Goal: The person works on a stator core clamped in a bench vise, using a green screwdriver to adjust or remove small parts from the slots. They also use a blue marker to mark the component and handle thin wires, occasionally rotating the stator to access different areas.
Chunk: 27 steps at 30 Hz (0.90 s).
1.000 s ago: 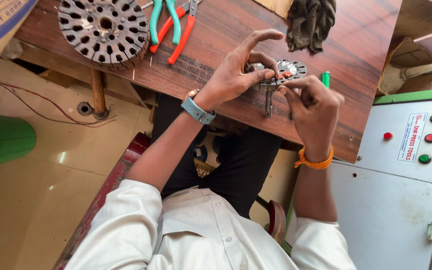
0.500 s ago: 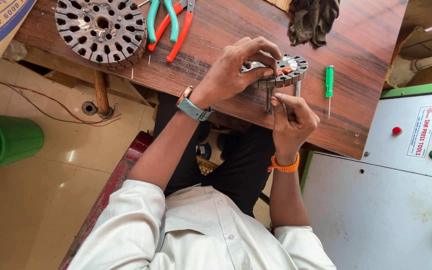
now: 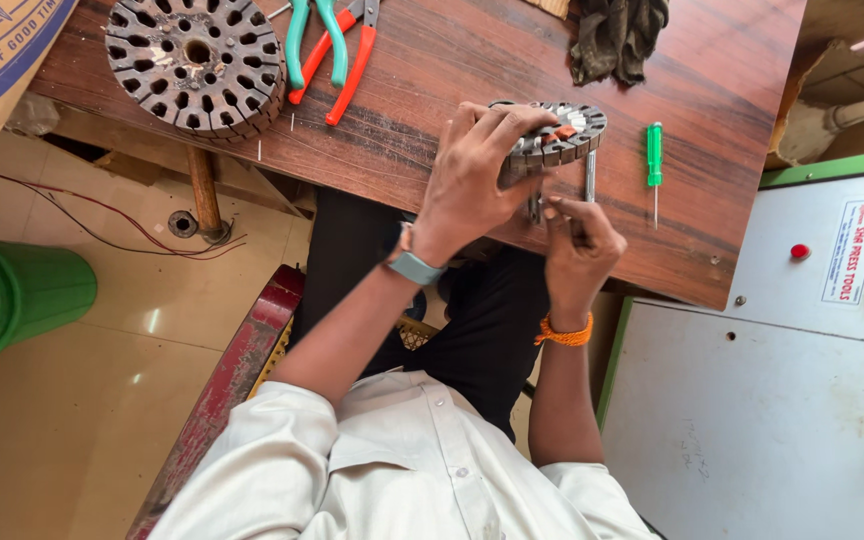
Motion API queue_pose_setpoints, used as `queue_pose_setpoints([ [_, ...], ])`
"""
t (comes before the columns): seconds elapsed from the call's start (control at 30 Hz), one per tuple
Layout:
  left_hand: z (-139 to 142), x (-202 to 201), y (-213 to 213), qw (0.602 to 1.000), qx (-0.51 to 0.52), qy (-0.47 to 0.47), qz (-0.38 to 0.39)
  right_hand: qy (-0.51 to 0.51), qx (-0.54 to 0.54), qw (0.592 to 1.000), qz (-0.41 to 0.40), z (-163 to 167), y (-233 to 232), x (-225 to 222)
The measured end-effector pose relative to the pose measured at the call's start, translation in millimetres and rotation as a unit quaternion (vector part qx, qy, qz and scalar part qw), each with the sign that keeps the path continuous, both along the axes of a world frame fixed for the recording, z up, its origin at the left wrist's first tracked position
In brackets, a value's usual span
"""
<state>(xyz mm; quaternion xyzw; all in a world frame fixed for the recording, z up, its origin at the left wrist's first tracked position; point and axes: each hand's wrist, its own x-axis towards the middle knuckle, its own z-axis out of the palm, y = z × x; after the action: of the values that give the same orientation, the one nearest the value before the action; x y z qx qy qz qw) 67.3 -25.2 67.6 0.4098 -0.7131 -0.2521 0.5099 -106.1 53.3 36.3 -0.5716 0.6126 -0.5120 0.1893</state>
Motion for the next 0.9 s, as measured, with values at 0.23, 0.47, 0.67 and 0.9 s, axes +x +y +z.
queue_pose_setpoints([
  [0.23,-26,-14,-2,0.997,-0.054,-0.027,0.056,0.088,-0.032,0.996,-0.012,26,-5,-35],
  [0.47,-15,4,-3,0.997,-0.056,-0.034,0.034,0.149,-0.057,0.985,0.065,76,-25,-32],
  [0.67,-8,6,-5,0.996,-0.056,-0.043,0.049,0.208,-0.076,0.967,0.128,98,-57,-21],
  [0.9,-21,3,-7,0.996,-0.050,-0.057,0.052,0.332,-0.075,0.924,0.176,96,-114,-28],
])
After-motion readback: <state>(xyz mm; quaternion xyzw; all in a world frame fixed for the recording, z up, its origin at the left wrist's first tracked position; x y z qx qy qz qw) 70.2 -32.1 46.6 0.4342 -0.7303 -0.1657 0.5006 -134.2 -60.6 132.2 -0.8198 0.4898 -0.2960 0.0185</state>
